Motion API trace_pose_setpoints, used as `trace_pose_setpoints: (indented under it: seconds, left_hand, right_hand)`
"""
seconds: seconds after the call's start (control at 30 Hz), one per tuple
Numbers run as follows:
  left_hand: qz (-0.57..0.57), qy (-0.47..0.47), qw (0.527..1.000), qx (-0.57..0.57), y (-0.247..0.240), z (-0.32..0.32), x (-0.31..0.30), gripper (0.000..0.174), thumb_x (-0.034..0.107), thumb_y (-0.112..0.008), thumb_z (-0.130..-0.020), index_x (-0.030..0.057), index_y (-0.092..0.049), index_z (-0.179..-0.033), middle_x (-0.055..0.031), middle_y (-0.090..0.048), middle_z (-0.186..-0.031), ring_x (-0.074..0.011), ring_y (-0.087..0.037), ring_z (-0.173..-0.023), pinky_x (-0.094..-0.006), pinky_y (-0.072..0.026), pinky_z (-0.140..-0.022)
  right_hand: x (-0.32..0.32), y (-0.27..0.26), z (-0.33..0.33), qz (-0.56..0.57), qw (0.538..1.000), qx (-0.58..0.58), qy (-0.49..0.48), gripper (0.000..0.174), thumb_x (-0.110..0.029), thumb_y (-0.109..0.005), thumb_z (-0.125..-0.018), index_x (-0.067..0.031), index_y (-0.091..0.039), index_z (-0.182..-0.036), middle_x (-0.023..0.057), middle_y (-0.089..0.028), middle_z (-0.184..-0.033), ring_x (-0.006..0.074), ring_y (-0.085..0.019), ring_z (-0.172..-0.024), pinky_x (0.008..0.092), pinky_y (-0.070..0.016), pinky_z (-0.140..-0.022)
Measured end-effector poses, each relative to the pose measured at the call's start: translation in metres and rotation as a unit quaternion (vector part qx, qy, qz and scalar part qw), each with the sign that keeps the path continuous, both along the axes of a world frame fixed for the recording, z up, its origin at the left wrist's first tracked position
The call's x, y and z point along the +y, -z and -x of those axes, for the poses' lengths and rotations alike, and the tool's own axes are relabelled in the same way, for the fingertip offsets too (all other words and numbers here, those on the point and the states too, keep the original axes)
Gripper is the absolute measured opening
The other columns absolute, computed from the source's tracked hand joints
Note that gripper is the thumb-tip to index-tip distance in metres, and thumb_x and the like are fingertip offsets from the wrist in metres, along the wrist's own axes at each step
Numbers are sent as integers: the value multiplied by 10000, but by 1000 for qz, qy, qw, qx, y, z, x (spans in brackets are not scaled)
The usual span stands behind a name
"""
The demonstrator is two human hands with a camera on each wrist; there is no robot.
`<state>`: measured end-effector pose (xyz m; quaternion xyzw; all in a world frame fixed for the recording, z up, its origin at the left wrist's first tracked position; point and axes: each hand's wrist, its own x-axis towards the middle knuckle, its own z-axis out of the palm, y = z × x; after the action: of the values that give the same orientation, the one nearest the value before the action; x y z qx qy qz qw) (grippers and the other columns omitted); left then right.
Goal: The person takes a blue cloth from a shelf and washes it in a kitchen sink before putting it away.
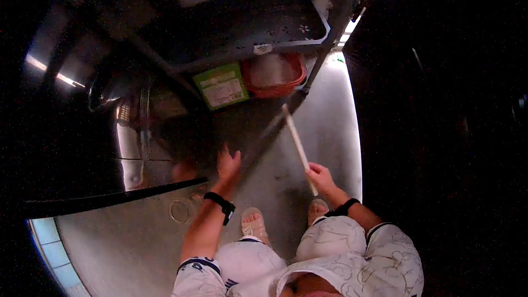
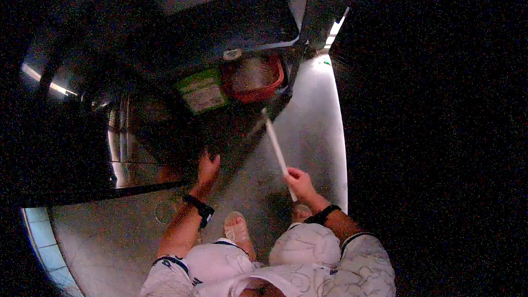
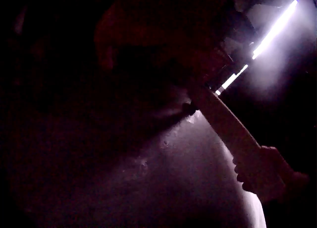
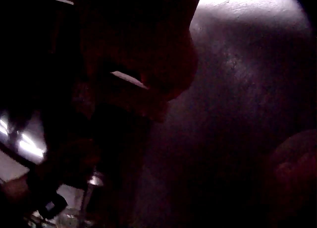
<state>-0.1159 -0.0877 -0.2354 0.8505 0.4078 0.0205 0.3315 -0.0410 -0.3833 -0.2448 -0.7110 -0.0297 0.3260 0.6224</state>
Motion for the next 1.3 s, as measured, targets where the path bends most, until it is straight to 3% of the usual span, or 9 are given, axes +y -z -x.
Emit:
trace_pose_setpoints:
  seconds: [0.17,0.47,0.53,0.67,0.87,0.97,1.1,1.2,1.3]
  left_hand:
    - [-8,86,996,-24,2,-7,1,616,262,-547,-750,8,-322,-1264,-224,-414,-1220,-369,-390,-1126,-402,-306,-958]
    - [49,101,984,-137,28,1,3,629,252,-552,-741,1,-309,-1265,-230,-429,-1189,-353,-428,-1083,-423,-348,-907]
    - [27,77,997,-2,-20,-4,-12,625,257,-553,-742,0,-314,-1259,-224,-438,-1180,-337,-437,-1083,-412,-356,-901]
    - [66,80,994,17,-8,-4,-3,630,264,-555,-747,4,-309,-1265,-216,-449,-1169,-330,-447,-1081,-406,-358,-901]
    - [45,61,997,3,-7,3,-9,632,252,-547,-763,21,-285,-1289,-206,-440,-1194,-311,-471,-1061,-392,-366,-897]
    - [46,63,997,12,1,14,-13,617,227,-544,-768,20,-288,-1290,-199,-461,-1182,-303,-472,-1063,-386,-361,-903]
    - [-10,166,986,28,2,25,-40,528,215,-536,-779,32,-352,-1238,-193,-500,-1124,-353,-494,-999,-406,-402,-846]
    - [0,142,982,128,0,60,-54,474,234,-547,-777,68,-407,-1198,-176,-509,-1107,-352,-506,-967,-410,-423,-807]
    - [46,139,989,17,-25,122,-63,436,257,-553,-778,78,-450,-1162,-154,-543,-1026,-309,-529,-924,-393,-437,-767]
  right_hand:
    - [-12,-28,-32,-27,994,26,104,302,-169,-563,-799,4,-551,-1046,2,-566,-820,94,-511,-709,234,-418,-611]
    - [35,-43,-122,-65,995,53,55,348,-304,-526,-812,3,-545,-972,35,-539,-793,123,-502,-686,268,-415,-592]
    - [58,-36,-161,-76,995,44,48,386,-330,-576,-772,1,-574,-971,24,-545,-757,122,-491,-641,276,-404,-556]
    - [100,-44,-210,-151,983,14,102,355,-358,-573,-777,-22,-588,-891,2,-538,-735,114,-480,-613,266,-363,-509]
    - [111,-19,-187,-137,969,-79,191,342,-388,-506,-831,-57,-588,-855,-51,-526,-671,76,-452,-584,231,-317,-489]
    - [107,-20,-169,-142,960,75,228,444,-453,-505,-805,-61,-510,-1014,40,-557,-885,161,-532,-766,273,-409,-655]
    - [103,-8,-181,-44,988,-103,111,442,-430,-527,-800,-32,-525,-990,85,-577,-879,189,-553,-768,288,-435,-615]
    - [97,10,-206,-79,990,-1,120,450,-364,-604,-777,-14,-495,-1037,70,-570,-934,168,-556,-783,270,-424,-629]
    - [101,-5,-181,-85,985,-4,153,463,-333,-623,-768,-20,-471,-1074,58,-562,-950,151,-557,-776,241,-418,-606]
